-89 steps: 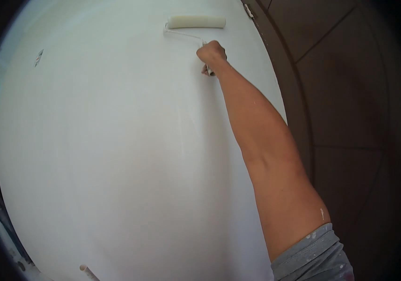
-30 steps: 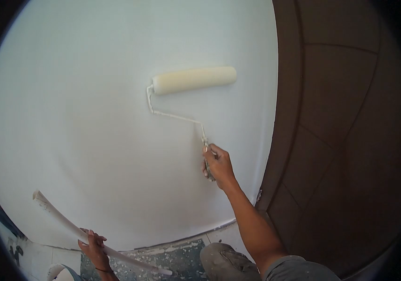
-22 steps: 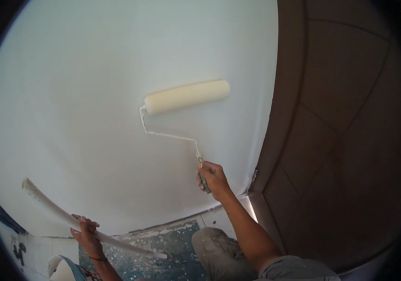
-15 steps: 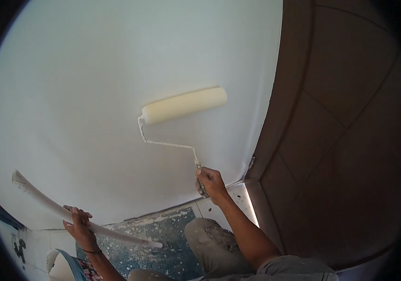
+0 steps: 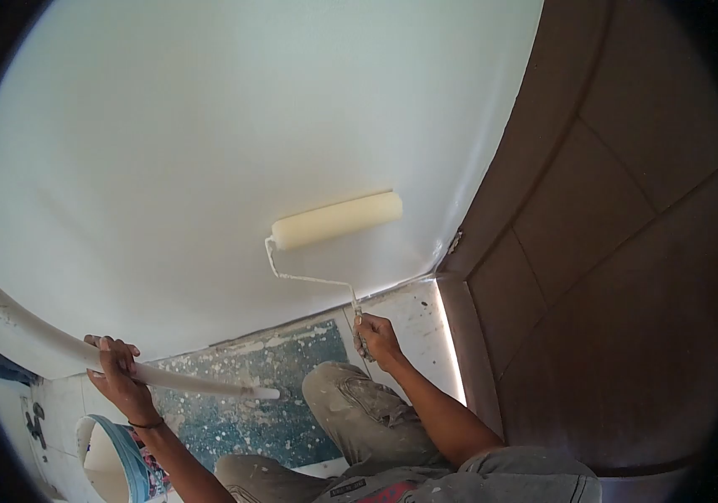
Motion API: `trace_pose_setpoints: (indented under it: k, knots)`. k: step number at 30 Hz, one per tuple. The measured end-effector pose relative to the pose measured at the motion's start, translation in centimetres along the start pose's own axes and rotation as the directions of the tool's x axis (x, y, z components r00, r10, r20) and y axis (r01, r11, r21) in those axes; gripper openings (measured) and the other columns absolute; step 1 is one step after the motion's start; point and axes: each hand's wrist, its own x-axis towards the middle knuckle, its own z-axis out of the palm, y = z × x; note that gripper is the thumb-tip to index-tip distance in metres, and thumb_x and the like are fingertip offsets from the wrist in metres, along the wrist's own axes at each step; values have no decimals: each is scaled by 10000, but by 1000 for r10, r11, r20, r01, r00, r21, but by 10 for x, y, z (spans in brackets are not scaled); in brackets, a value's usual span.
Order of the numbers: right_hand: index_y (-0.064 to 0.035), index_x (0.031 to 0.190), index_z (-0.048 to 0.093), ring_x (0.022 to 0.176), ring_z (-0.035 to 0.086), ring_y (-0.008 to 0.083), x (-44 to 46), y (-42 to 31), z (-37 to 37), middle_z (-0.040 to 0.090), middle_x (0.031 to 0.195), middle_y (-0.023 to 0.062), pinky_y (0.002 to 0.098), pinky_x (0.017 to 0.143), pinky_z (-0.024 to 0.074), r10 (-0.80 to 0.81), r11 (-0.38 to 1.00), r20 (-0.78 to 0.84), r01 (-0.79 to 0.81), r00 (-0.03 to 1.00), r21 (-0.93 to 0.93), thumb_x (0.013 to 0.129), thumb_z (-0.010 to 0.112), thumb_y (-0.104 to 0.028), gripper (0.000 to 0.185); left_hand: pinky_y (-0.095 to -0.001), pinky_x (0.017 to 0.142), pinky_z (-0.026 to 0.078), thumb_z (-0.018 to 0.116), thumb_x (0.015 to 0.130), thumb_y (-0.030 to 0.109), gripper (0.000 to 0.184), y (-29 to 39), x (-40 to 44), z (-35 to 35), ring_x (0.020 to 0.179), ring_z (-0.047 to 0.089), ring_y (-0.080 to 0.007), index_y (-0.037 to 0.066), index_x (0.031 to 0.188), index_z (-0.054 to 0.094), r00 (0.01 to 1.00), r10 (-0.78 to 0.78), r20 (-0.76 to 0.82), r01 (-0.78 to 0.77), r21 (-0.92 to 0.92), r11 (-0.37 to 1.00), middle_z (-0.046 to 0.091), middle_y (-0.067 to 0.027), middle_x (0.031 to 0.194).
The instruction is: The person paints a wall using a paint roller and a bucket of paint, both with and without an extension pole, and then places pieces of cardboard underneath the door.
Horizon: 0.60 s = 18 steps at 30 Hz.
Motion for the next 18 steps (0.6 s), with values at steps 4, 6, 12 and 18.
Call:
trace_pose_setpoints:
  k: [4,6,12,18]
  knots:
    - [-59,810,582,470,506,119,-6,38,-19,566,622,38,293,438,395,98,995,-41,-99,994,-28,1060,573,-282,336,-260,617,432,596,988,118,132,8,-6,18,530,343,-51,73,958,476,1000,23,5,-23,7,1000,384,30,622]
    - [-59,806,587,455,506,129,-8,56,-21,565,611,46,299,429,390,145,988,-58,-148,988,-52,1052,580,-280,331,-262,617,434,600,986,118,135,7,-5,17,532,345,-51,73,959,475,1000,20,9,-20,8,1000,385,30,619]
    - [-51,779,596,424,496,151,-12,100,-32,559,588,55,320,414,381,299,952,-98,-304,949,-35,1038,604,-300,359,-271,620,438,613,981,116,153,15,-7,30,532,347,-54,80,957,466,1000,8,3,-8,27,1000,384,28,617]
    - [-57,688,575,404,473,171,-7,124,-33,525,553,50,346,396,353,441,877,-207,-468,873,-108,1023,623,-368,459,-274,627,438,614,984,125,165,21,-8,37,530,338,-57,87,945,459,1000,11,14,-12,35,999,369,28,614]
